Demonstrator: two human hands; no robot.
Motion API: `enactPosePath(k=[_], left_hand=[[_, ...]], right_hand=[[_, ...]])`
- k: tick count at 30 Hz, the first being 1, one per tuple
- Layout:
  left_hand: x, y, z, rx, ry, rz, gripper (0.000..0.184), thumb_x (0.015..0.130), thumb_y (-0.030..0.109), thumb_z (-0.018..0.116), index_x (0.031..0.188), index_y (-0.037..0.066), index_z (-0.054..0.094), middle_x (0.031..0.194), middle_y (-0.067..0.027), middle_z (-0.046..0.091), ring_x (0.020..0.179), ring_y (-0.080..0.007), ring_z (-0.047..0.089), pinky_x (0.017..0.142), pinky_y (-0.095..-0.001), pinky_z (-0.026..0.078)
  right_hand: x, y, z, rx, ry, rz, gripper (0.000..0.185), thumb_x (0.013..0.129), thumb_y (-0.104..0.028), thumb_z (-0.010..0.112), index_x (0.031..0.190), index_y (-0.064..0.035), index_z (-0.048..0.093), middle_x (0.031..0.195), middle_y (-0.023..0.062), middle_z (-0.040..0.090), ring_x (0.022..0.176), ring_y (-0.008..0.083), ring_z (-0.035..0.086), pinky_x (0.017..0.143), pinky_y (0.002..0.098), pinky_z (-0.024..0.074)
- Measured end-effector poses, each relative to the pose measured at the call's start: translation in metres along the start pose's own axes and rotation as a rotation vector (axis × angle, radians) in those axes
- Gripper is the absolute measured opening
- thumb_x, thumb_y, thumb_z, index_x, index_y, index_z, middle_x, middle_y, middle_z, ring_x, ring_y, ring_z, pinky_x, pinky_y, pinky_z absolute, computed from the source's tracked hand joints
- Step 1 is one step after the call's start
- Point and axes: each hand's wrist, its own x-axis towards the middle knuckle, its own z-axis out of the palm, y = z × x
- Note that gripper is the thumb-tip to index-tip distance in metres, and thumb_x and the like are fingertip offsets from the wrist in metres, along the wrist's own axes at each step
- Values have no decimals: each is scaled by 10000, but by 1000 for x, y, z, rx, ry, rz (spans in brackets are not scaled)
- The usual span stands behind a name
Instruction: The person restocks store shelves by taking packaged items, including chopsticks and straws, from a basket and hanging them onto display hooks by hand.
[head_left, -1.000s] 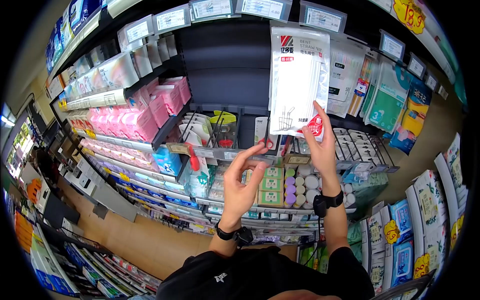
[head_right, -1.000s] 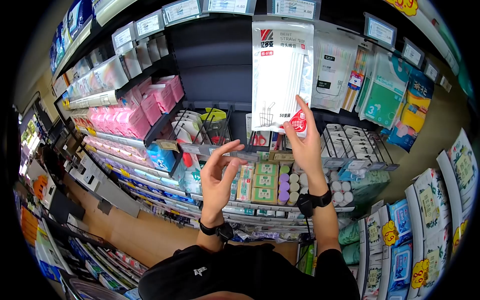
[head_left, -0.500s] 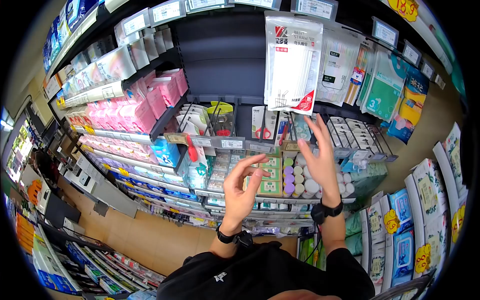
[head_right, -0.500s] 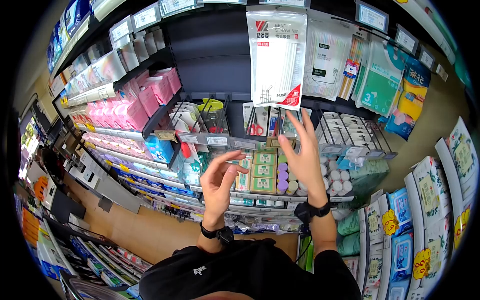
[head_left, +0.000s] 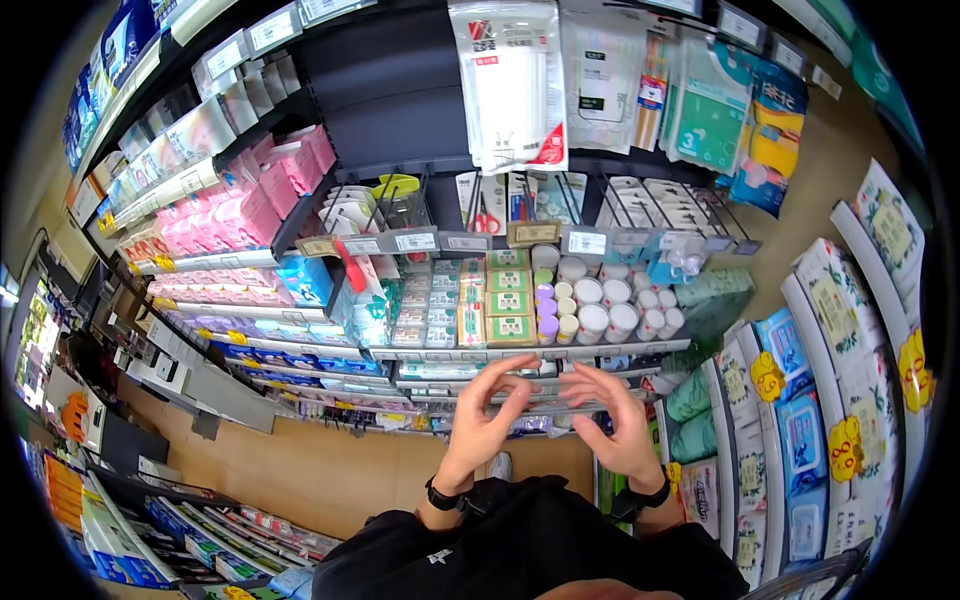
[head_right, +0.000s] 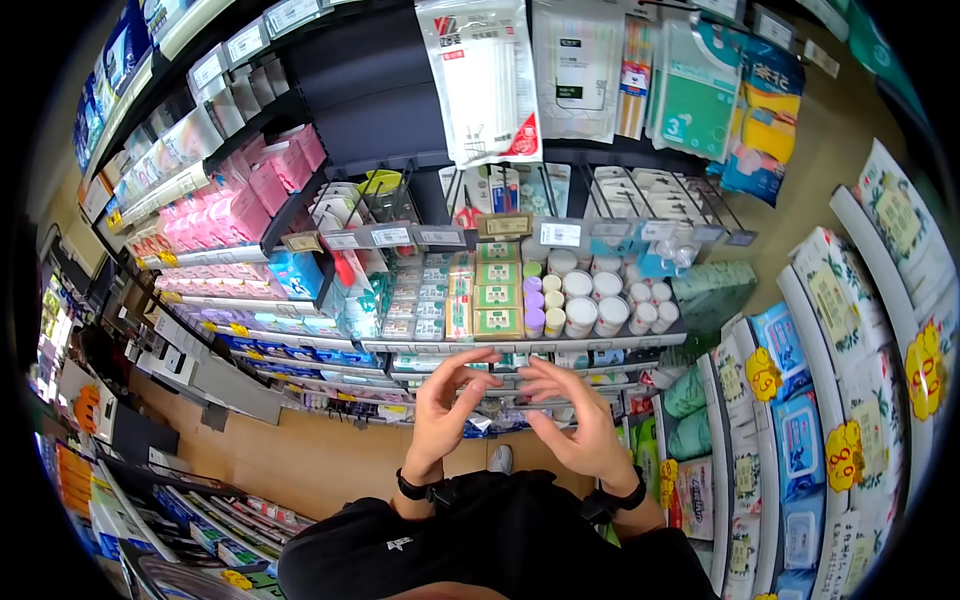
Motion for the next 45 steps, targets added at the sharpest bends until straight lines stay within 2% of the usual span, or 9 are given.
enactPosePath(k=[3, 6, 10, 12, 14, 22, 32, 37, 45], left_hand=[[-31, -5, 13, 124, -137, 11, 448, 958, 12, 611, 1393, -34, 516, 1320, -161, 617, 1045, -185, 667, 932, -322, 502], [-68, -6, 31, 78, -130, -18, 459, 944, 16, 638, 1392, -8, 537, 1283, -133, 642, 1001, -159, 671, 870, -284, 510], [-116, -13, 42, 36, -48, -84, 415, 957, 23, 629, 1362, -14, 551, 1273, -128, 652, 1015, -151, 669, 871, -276, 508], [-132, -20, 47, 48, -27, -87, 391, 966, 27, 618, 1349, -18, 555, 1264, -129, 656, 1010, -148, 669, 895, -278, 503], [-154, -17, 57, -66, 18, -127, 391, 976, 24, 602, 1360, -21, 545, 1269, -136, 653, 1013, -152, 670, 929, -286, 494], [-182, -1, 75, -51, -130, -129, 398, 992, 40, 589, 1380, -21, 526, 1276, -151, 649, 1036, -161, 669, 965, -310, 491], [-253, 32, 44, -68, -173, -121, 398, 999, 59, 584, 1381, -31, 519, 1306, -161, 625, 1028, -170, 667, 917, -305, 501], [-296, 47, 16, -57, -171, -139, 385, 998, 59, 582, 1367, -34, 530, 1293, -167, 630, 1014, -161, 665, 901, -290, 497], [-360, 51, 17, -169, -349, -231, 402, 986, 60, 606, 1367, -41, 528, 1292, -170, 627, 1016, -169, 663, 910, -308, 496]], right_hand=[[-35, -1, -2, 36, -2, 38, 572, 904, 1, 658, 1435, 38, 449, 1284, 196, 639, 1085, 243, 675, 912, 353, 540], [-66, -4, 0, 96, -6, 81, 563, 919, -1, 640, 1440, 36, 432, 1279, 197, 641, 1078, 238, 675, 908, 345, 537], [-105, -10, 5, 159, -45, 115, 566, 929, -2, 624, 1450, 27, 406, 1276, 198, 639, 1062, 230, 676, 910, 338, 534], [-126, -15, 6, 202, -53, 135, 564, 932, -2, 619, 1452, 25, 403, 1278, 194, 635, 1062, 231, 677, 912, 343, 534], [-156, -27, 8, 208, -34, 177, 561, 936, -7, 614, 1452, 29, 396, 1272, 190, 632, 1056, 227, 677, 921, 339, 528], [-218, -59, 20, 204, 97, 210, 540, 952, -49, 605, 1440, 42, 392, 1232, 193, 640, 1041, 217, 674, 930, 337, 514], [-264, -106, 81, 173, 165, 183, 541, 950, -46, 600, 1439, 44, 386, 1209, 193, 646, 1018, 224, 676, 916, 333, 511], [-300, -129, 123, 184, 271, 217, 539, 949, -34, 598, 1438, 44, 386, 1192, 194, 654, 1002, 223, 680, 907, 334, 515], [-375, -172, 174, 85, 431, 310, 529, 949, -43, 605, 1428, 43, 398, 1178, 193, 660, 1005, 220, 679, 913, 332, 518]])
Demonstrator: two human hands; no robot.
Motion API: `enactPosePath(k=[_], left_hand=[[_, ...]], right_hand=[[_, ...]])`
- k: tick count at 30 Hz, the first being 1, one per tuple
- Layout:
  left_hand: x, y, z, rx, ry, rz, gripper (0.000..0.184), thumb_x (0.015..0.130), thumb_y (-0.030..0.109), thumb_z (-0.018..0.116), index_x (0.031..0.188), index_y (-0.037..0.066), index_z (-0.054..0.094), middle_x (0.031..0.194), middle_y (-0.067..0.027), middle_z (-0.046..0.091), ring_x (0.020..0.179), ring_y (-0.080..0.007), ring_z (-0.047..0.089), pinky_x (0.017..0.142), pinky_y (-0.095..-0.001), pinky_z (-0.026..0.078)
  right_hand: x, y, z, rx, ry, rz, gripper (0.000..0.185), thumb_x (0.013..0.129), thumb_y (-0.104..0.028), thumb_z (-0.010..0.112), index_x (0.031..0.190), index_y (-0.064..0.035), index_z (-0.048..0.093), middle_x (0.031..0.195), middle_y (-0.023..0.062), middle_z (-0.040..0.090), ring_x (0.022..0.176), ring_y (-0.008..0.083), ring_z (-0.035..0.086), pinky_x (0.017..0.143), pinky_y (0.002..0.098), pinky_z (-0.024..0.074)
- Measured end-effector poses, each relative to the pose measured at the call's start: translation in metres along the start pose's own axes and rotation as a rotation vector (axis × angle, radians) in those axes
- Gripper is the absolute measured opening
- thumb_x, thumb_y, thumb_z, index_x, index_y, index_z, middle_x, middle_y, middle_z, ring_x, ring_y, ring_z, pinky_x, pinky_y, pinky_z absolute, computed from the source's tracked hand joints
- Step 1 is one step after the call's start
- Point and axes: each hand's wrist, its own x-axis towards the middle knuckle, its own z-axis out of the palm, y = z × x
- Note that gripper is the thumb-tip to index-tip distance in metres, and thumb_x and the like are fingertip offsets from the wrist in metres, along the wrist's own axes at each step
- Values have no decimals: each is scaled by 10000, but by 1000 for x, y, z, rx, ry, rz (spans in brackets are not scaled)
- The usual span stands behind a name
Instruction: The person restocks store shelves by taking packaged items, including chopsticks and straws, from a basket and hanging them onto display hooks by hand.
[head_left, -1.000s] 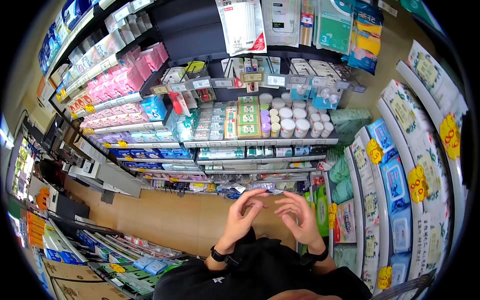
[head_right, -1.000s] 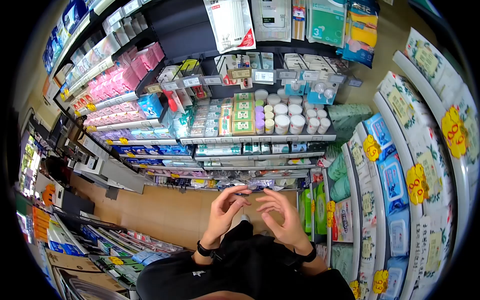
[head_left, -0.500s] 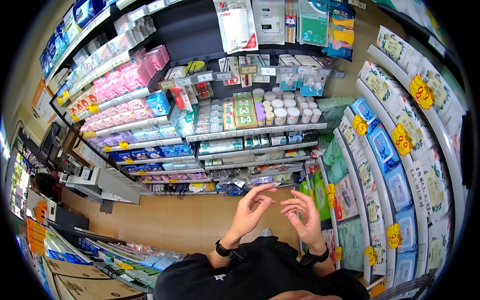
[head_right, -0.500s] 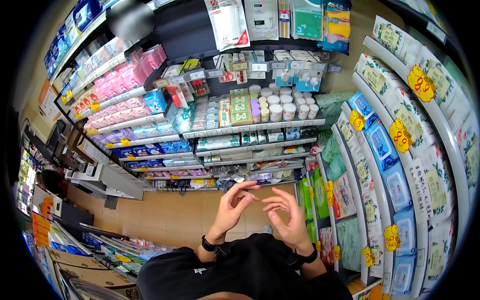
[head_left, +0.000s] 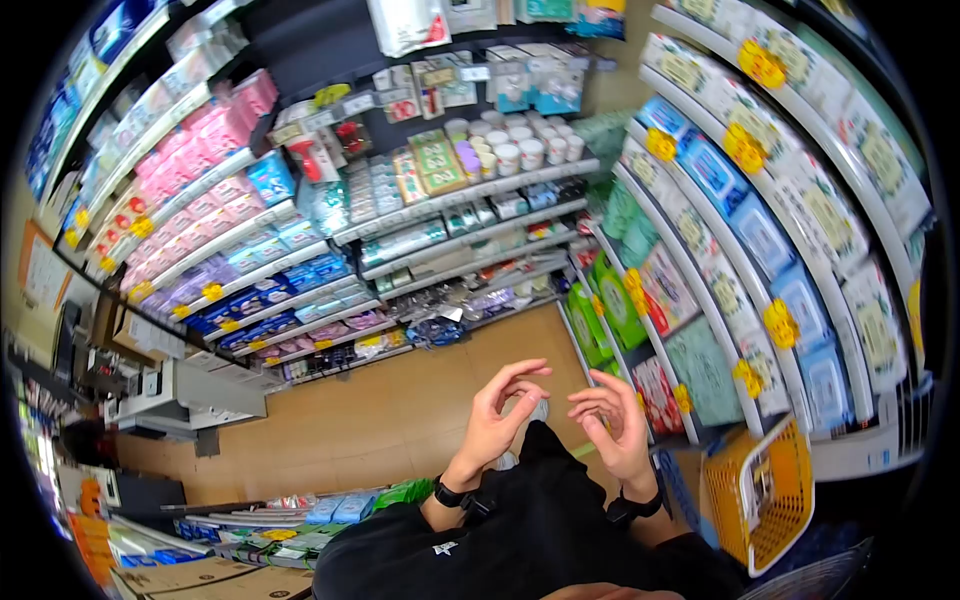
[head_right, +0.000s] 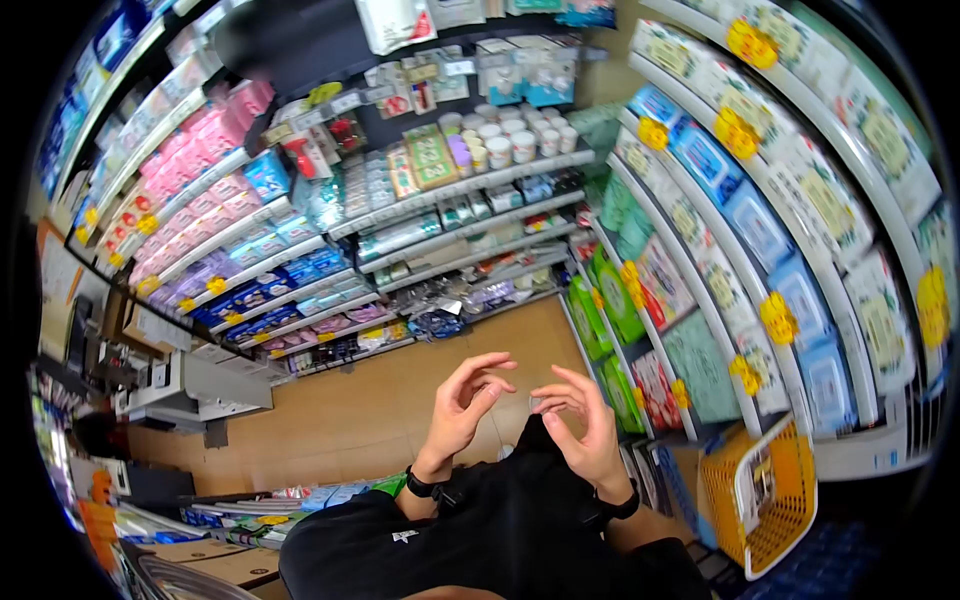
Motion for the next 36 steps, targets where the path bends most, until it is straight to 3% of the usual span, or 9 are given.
enactPosePath(k=[9, 16, 18, 19, 20, 24, 29, 33, 36], left_hand=[[-19, 0, 52, -54, -300, -37, 423, 970, 47, 618, 1372, -45, 525, 1282, -167, 627, 1027, -191, 660, 952, -342, 486], [-19, -13, 123, -71, -582, -123, 426, 961, 36, 628, 1367, -44, 530, 1273, -157, 630, 1027, -184, 652, 963, -338, 478], [-19, -21, 148, -69, -651, -126, 426, 956, 37, 633, 1366, -32, 542, 1266, -138, 646, 994, -152, 646, 915, -307, 479], [-19, -25, 162, -70, -677, -108, 427, 951, 37, 639, 1366, -19, 554, 1259, -120, 661, 961, -119, 641, 867, -277, 479], [-19, -29, 174, -69, -729, -142, 421, 954, 21, 631, 1360, -43, 539, 1266, -150, 634, 1020, -178, 651, 958, -335, 478], [-23, -47, 236, -38, -865, -173, 431, 944, 11, 644, 1359, -38, 543, 1269, -149, 638, 1012, -166, 651, 936, -317, 483], [-33, -75, 326, 91, -1017, -183, 467, 921, 10, 682, 1372, 14, 559, 1274, -126, 655, 983, -118, 646, 872, -274, 487], [-41, -99, 401, 131, -1110, -139, 440, 919, 73, 699, 1342, 56, 584, 1211, -68, 701, 951, -115, 661, 831, -275, 491], [-40, -128, 459, 216, -1213, -76, 428, 920, 116, 712, 1323, 47, 586, 1207, -94, 694, 975, -145, 680, 807, -280, 506]], right_hand=[[-76, -25, -17, 6, 217, 26, 530, 948, -32, 595, 1434, 35, 395, 1177, 185, 656, 1011, 217, 672, 912, 336, 512], [-136, -30, -49, -3, 450, -59, 585, 970, -55, 583, 1478, 19, 304, 1163, 192, 656, 987, 229, 673, 928, 364, 511], [-155, -32, -63, -11, 536, -64, 580, 972, -56, 583, 1477, 20, 307, 1160, 189, 659, 988, 226, 673, 927, 364, 511], [-166, -33, -71, -22, 573, -69, 575, 974, -56, 583, 1475, 20, 310, 1156, 186, 662, 988, 223, 673, 926, 364, 511], [-177, -34, -78, -35, 615, -71, 564, 980, -54, 577, 1475, 13, 316, 1151, 179, 667, 987, 215, 673, 915, 357, 509], [-223, -33, -114, -64, 764, -63, 571, 984, -78, 570, 1487, 3, 312, 1142, 166, 661, 956, 195, 657, 864, 317, 503], [-284, -33, -167, 4, 920, -59, 510, 1009, -100, 576, 1467, -22, 363, 1139, 138, 673, 975, 175, 653, 918, 327, 494], [-333, -25, -212, -5, 1057, -9, 495, 1007, -72, 570, 1464, -38, 383, 1136, 123, 673, 1003, 166, 648, 945, 314, 491], [-364, -20, -241, -21, 1133, 61, 434, 977, -30, 567, 1401, -34, 474, 1117, 113, 681, 1014, 163, 653, 940, 322, 506]])
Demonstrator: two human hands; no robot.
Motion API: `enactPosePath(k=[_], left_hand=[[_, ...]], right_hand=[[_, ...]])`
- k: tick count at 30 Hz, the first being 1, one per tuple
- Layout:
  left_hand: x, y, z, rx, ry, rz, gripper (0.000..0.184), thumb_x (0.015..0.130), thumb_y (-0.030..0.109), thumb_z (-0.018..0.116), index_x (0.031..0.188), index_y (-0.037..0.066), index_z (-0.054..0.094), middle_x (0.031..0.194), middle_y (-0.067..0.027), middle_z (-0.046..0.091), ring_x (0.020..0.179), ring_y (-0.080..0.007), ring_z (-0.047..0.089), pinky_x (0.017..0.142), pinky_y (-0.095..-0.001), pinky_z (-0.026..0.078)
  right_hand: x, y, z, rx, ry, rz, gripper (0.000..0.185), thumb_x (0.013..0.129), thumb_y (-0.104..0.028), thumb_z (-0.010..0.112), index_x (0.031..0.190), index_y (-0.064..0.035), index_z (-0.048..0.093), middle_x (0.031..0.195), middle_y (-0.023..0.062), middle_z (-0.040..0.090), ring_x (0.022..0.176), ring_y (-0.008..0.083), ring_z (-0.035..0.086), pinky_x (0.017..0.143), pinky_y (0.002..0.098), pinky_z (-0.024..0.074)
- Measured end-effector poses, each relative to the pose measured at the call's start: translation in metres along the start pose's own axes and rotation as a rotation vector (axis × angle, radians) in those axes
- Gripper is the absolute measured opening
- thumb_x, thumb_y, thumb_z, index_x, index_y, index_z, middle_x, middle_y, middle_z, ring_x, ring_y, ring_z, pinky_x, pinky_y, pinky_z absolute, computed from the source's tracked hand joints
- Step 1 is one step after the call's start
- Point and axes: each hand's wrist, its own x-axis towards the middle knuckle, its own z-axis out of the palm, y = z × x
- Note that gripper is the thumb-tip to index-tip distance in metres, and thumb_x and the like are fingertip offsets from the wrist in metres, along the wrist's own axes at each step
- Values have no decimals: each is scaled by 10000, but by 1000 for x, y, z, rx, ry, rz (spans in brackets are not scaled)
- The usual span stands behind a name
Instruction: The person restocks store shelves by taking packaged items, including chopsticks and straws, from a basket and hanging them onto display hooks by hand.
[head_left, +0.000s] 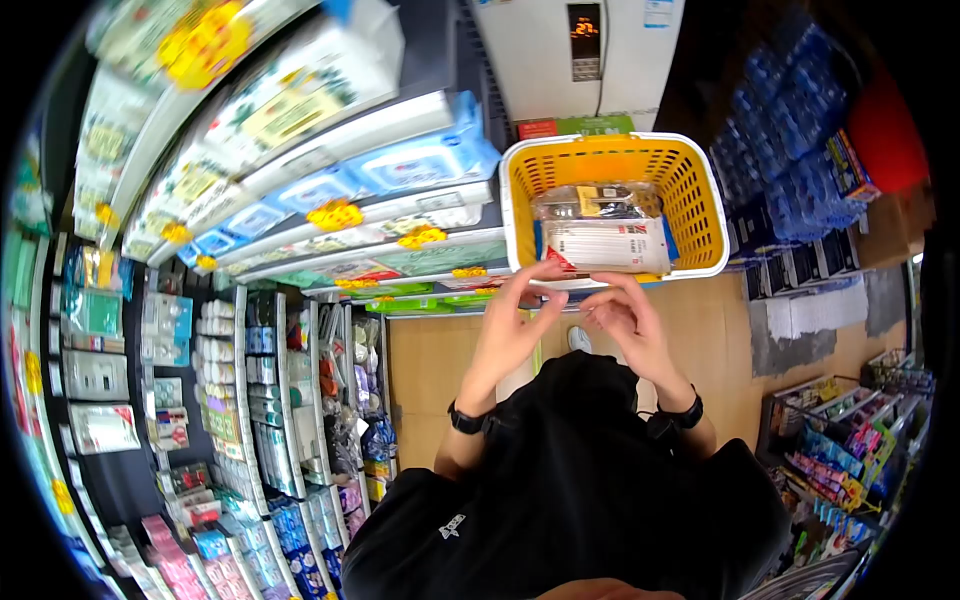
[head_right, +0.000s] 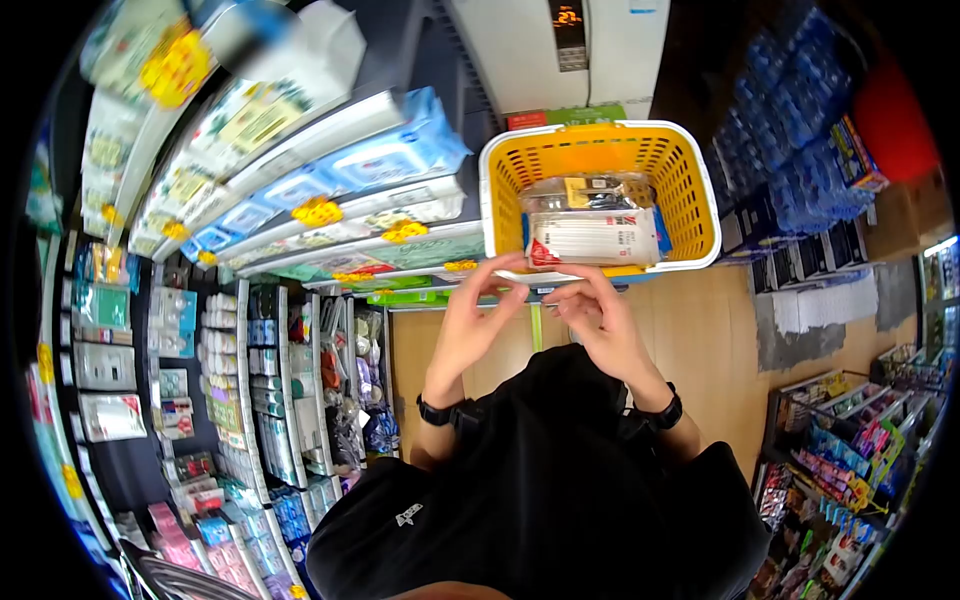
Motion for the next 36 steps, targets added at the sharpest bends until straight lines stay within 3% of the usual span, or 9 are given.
enactPosePath(k=[3, 5, 6, 16, 19, 21, 24, 29, 36], left_hand=[[55, 0, 20, 125, -123, -44, 469, 918, 208, 725, 1322, 23, 576, 1218, -170, 677, 1023, -224, 698, 838, -324, 537], [89, 8, 40, 440, -220, -85, 531, 914, 286, 726, 1331, -1, 566, 1231, -218, 662, 1079, -307, 681, 896, -385, 536], [107, -11, 48, 476, -260, 39, 608, 914, 408, 711, 1362, 24, 563, 1263, -208, 658, 1105, -324, 669, 911, -396, 528], [247, -127, 124, 838, -831, -137, 662, 815, 413, 778, 1283, -19, 599, 1297, -240, 627, 1131, -388, 635, 944, -410, 510], [254, -166, 132, 956, -890, -77, 695, 771, 411, 805, 1280, -13, 595, 1280, -243, 627, 1163, -384, 614, 957, -415, 503], [252, -172, 137, 992, -920, -144, 722, 753, 412, 818, 1292, -9, 585, 1270, -240, 627, 1176, -380, 606, 962, -422, 501], [249, -180, 141, 1027, -957, -208, 786, 721, 419, 839, 1324, 1, 557, 1277, -237, 616, 1191, -383, 595, 970, -435, 499], [243, -184, 147, 1061, -933, -203, 840, 694, 412, 861, 1342, 0, 521, 1326, -238, 572, 1225, -401, 569, 978, -448, 497], [254, -201, 144, 1043, -911, -142, 833, 657, 427, 881, 1258, -44, 549, 1254, -272, 581, 1194, -403, 562, 990, -441, 478]], right_hand=[[8, 15, -38, -157, -19, 2, 373, 981, -58, 581, 1346, -16, 522, 1105, 111, 687, 1011, 174, 662, 930, 323, 518], [12, 24, -58, -210, -38, 22, 361, 981, -81, 597, 1328, -9, 533, 1097, 115, 691, 1003, 183, 667, 923, 324, 522], [13, 27, -66, -274, -78, 40, 352, 980, -104, 612, 1310, -1, 544, 1088, 120, 695, 995, 191, 672, 917, 324, 526], [26, 21, -110, -291, -22, 118, 371, 978, -200, 646, 1267, 20, 569, 1036, 152, 705, 967, 243, 688, 900, 354, 535], [28, 20, -121, -294, -5, 141, 377, 975, -200, 648, 1265, 28, 571, 1033, 158, 706, 963, 252, 689, 885, 357, 539], [30, 21, -127, -300, -14, 164, 357, 973, -106, 624, 1301, 24, 572, 1088, 139, 702, 965, 211, 675, 894, 328, 531], [34, 22, -132, -298, 23, 106, 336, 963, -170, 647, 1222, 38, 594, 1063, 179, 704, 956, 275, 691, 865, 364, 543], [36, 22, -137, -288, 34, 105, 327, 960, -156, 646, 1215, 42, 595, 1075, 180, 704, 962, 276, 693, 865, 362, 544], [34, 20, -142, -281, 29, 141, 317, 961, -148, 643, 1213, 38, 594, 1060, 174, 708, 974, 269, 695, 876, 360, 543]])
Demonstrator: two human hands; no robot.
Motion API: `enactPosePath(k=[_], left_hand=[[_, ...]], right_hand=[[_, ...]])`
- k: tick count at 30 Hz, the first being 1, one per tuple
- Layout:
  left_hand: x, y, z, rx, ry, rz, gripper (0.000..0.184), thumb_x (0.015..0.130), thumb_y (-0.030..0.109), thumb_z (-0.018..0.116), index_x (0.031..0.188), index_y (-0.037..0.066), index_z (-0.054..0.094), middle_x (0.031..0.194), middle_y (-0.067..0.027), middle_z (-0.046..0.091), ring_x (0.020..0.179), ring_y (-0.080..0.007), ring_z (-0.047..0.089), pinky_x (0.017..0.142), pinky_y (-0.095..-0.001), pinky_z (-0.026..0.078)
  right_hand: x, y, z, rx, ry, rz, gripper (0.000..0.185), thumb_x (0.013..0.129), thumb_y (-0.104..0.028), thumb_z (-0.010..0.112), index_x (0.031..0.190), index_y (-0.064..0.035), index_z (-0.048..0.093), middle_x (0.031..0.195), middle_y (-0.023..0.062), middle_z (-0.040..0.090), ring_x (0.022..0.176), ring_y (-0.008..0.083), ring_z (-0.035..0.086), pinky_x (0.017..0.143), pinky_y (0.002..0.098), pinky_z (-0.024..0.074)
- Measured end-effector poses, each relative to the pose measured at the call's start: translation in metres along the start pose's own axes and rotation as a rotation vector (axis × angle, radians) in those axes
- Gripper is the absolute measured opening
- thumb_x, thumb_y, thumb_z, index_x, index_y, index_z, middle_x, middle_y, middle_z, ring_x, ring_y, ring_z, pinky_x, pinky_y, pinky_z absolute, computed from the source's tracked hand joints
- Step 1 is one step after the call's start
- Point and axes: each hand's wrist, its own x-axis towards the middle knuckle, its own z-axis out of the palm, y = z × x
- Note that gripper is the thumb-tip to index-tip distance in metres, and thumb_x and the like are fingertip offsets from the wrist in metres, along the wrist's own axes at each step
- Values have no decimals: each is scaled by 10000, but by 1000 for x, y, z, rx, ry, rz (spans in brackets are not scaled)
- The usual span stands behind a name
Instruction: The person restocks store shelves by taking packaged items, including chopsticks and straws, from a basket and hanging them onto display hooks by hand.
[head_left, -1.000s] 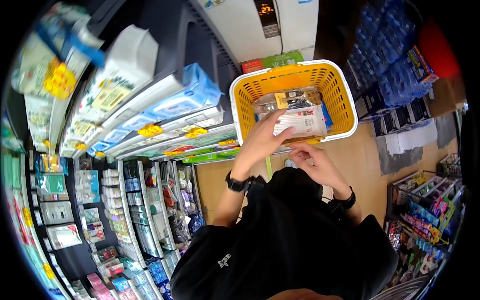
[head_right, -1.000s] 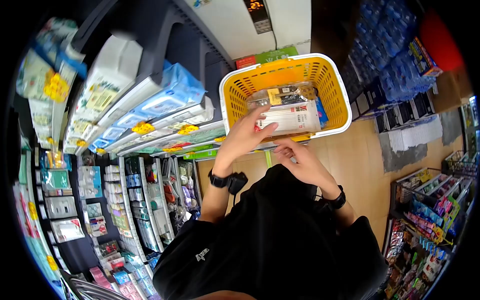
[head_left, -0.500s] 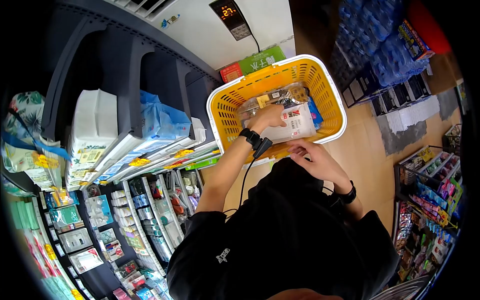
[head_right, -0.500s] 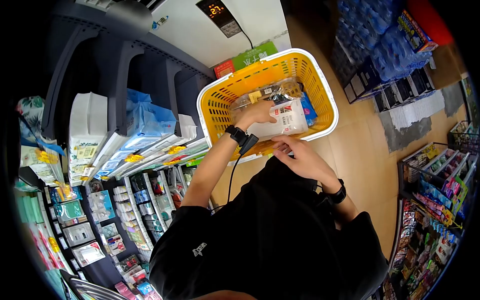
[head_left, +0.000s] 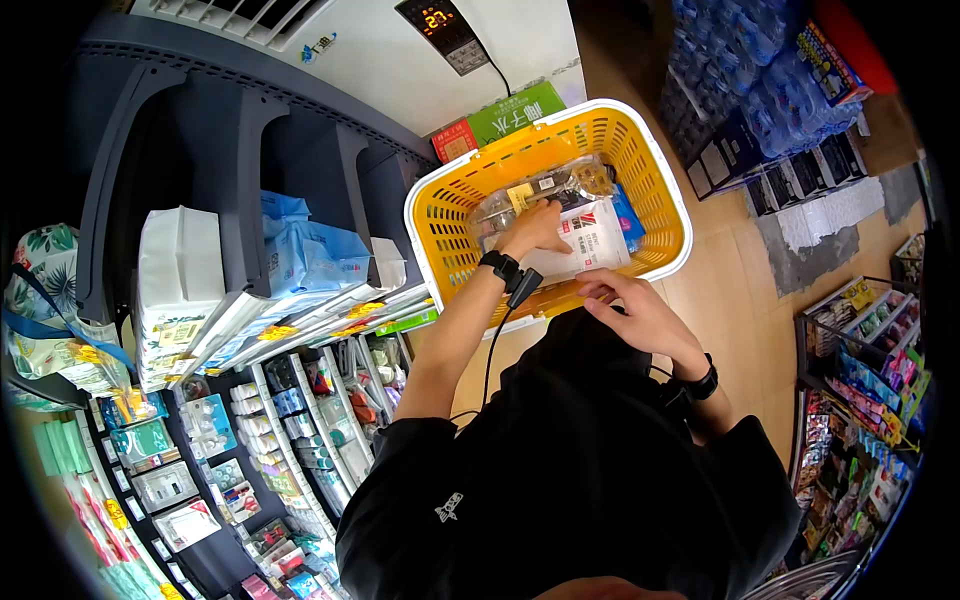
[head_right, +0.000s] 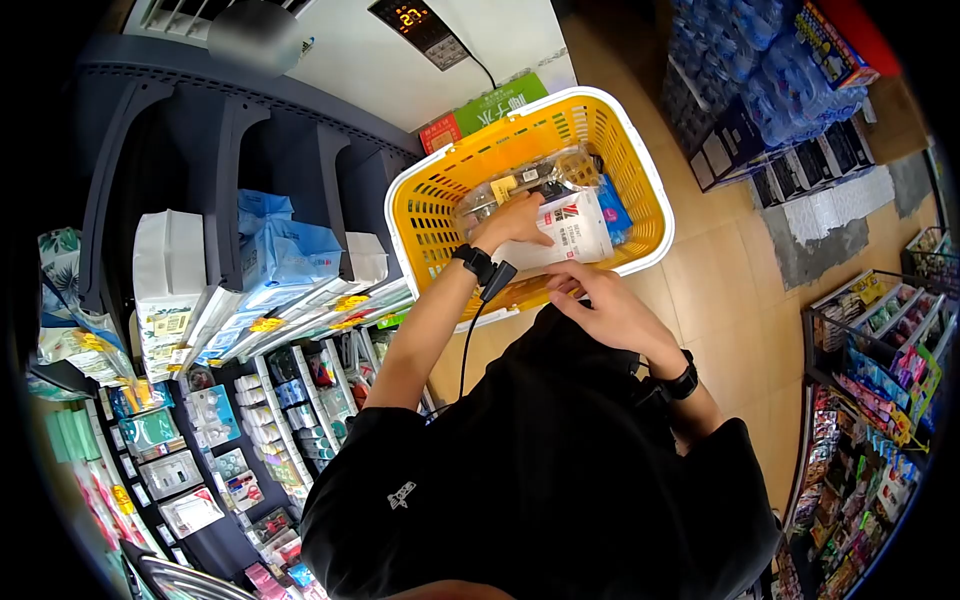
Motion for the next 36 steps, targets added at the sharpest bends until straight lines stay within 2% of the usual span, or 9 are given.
enactPosePath(k=[5, 7, 13, 17, 20, 23, 26, 31, 36], left_hand=[[8, -17, -4, 41, 64, 85, 754, 645, 457, 878, 1170, -25, 632, 1204, -248, 631, 1128, -385, 594, 941, -428, 487], [5, -19, -16, -116, -95, 79, 691, 653, 470, 869, 1131, 14, 666, 1107, -186, 682, 1035, -335, 635, 872, -401, 498], [-22, -14, -29, -416, 16, 110, 532, 696, 407, 850, 1029, 17, 710, 995, -158, 709, 877, -270, 658, 762, -355, 497], [-36, -9, -36, -479, 57, 120, 505, 773, 393, 820, 1109, 37, 693, 951, -109, 720, 886, -235, 667, 788, -333, 502], [-72, 21, -70, -559, 193, 54, 484, 805, 336, 827, 1137, 25, 662, 971, -95, 725, 883, -177, 670, 785, -313, 510], [-72, 9, -66, -788, 309, 103, 468, 818, 301, 823, 1123, -14, 659, 1013, -135, 720, 881, -216, 680, 806, -325, 520], [-97, 25, -84, -885, 425, 129, 445, 837, 297, 824, 1092, -23, 650, 999, -128, 716, 898, -188, 676, 796, -316, 524], [-142, 55, -97, -1066, 632, 222, 427, 846, 226, 827, 1120, -39, 635, 1030, -128, 716, 925, -138, 670, 795, -286, 532], [-186, 75, -95, -1265, 793, 296, 380, 905, 90, 758, 1217, -42, 585, 1091, -95, 705, 955, -124, 671, 816, -267, 546]], right_hand=[[-1, 4, -3, -3, 6, -7, 313, 965, -150, 640, 1216, 31, 593, 1038, 172, 711, 971, 267, 696, 875, 360, 544], [-2, 6, -4, 2, 5, -13, 314, 967, -151, 639, 1219, 29, 591, 1033, 173, 711, 969, 267, 696, 874, 361, 544], [0, 12, -7, -33, 12, -11, 321, 967, -142, 637, 1236, 26, 587, 1026, 167, 709, 944, 259, 694, 858, 353, 542], [0, 7, -17, -53, 48, 31, 306, 964, -122, 629, 1233, 22, 600, 1013, 151, 709, 928, 234, 689, 853, 336, 537], [-1, 13, -24, -66, 119, 29, 293, 965, -102, 618, 1230, 21, 607, 1008, 137, 712, 934, 216, 687, 854, 324, 536], [0, 17, -31, -64, 188, 24, 272, 969, -85, 609, 1221, 19, 618, 1000, 116, 718, 948, 196, 684, 852, 312, 535], [2, 15, -30, -76, 211, 23, 311, 974, -97, 608, 1267, 8, 591, 1039, 121, 712, 974, 198, 678, 867, 315, 528], [7, 13, -13, -111, 300, -91, 511, 960, -125, 647, 1412, -5, 439, 1175, 153, 672, 1011, 227, 660, 923, 341, 501], [8, -3, 3, -41, 215, -175, 530, 946, -114, 676, 1399, 7, 429, 1174, 145, 672, 1006, 211, 656, 928, 349, 499]])
